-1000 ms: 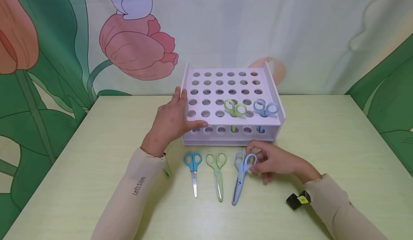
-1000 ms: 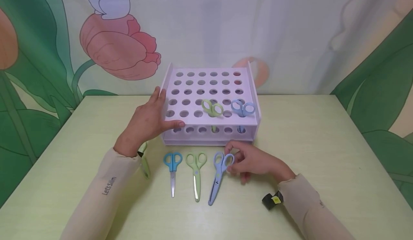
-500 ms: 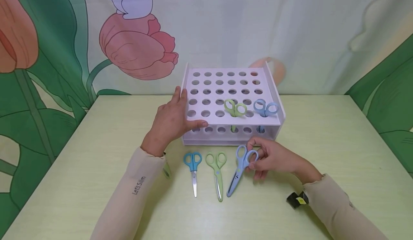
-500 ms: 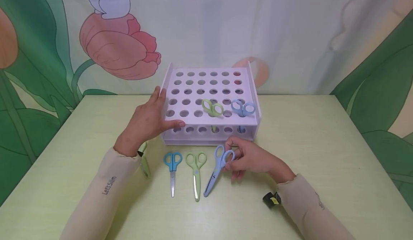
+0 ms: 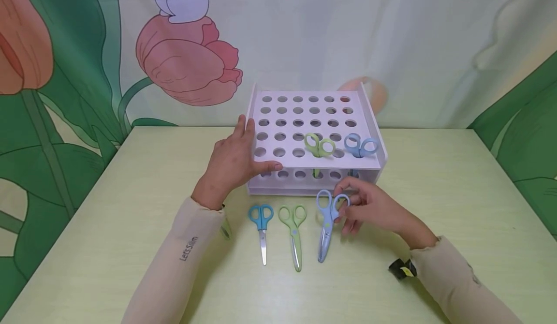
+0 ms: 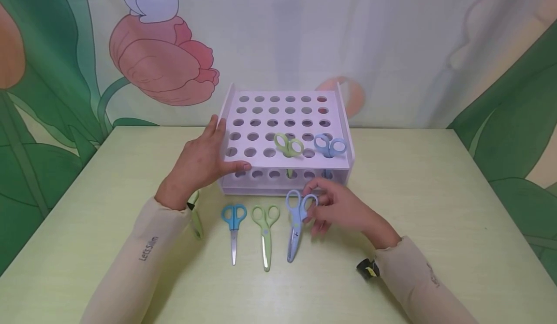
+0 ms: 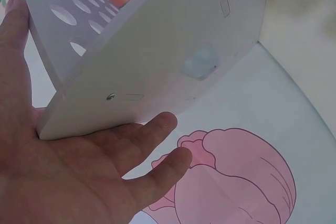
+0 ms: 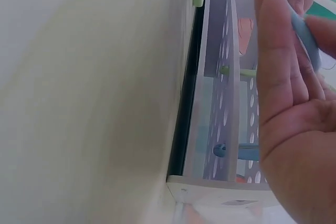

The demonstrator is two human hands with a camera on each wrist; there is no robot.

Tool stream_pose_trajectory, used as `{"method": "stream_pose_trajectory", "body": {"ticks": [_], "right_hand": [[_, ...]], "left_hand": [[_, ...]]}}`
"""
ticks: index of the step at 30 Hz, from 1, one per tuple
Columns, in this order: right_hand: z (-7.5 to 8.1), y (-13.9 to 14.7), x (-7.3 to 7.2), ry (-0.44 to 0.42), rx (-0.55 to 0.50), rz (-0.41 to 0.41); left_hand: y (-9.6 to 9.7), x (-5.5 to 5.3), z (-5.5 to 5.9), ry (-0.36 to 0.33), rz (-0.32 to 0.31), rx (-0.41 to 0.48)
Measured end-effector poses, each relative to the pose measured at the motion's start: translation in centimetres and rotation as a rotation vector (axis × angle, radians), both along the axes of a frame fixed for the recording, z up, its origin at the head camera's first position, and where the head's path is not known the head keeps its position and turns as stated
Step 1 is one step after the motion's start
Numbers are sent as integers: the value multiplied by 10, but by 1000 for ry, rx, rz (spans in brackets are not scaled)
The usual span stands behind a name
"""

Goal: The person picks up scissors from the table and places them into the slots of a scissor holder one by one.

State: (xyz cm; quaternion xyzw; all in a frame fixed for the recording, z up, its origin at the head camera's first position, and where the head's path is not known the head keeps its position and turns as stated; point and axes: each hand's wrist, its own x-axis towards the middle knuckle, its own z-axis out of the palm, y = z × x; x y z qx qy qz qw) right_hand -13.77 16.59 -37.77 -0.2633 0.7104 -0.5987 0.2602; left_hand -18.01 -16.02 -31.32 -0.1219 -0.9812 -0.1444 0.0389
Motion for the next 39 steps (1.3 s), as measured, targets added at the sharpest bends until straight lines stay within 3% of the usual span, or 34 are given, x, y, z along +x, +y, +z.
{"method": "stream_pose_trajectory", "body": {"ticks": [14,28,35,39], "right_hand": [[7,-4,5,137,-15,-85],[9,-5,6,145,6,-126],[18,-4,6,176,33,-136],[22,-5,5,208,-7,-147]], "left_hand": [[0,1,1,3,3,-2],[0,0,0,-12,-2,9],[0,0,-1,-24,1,18],[0,0,-2,-23,0,23]]}}
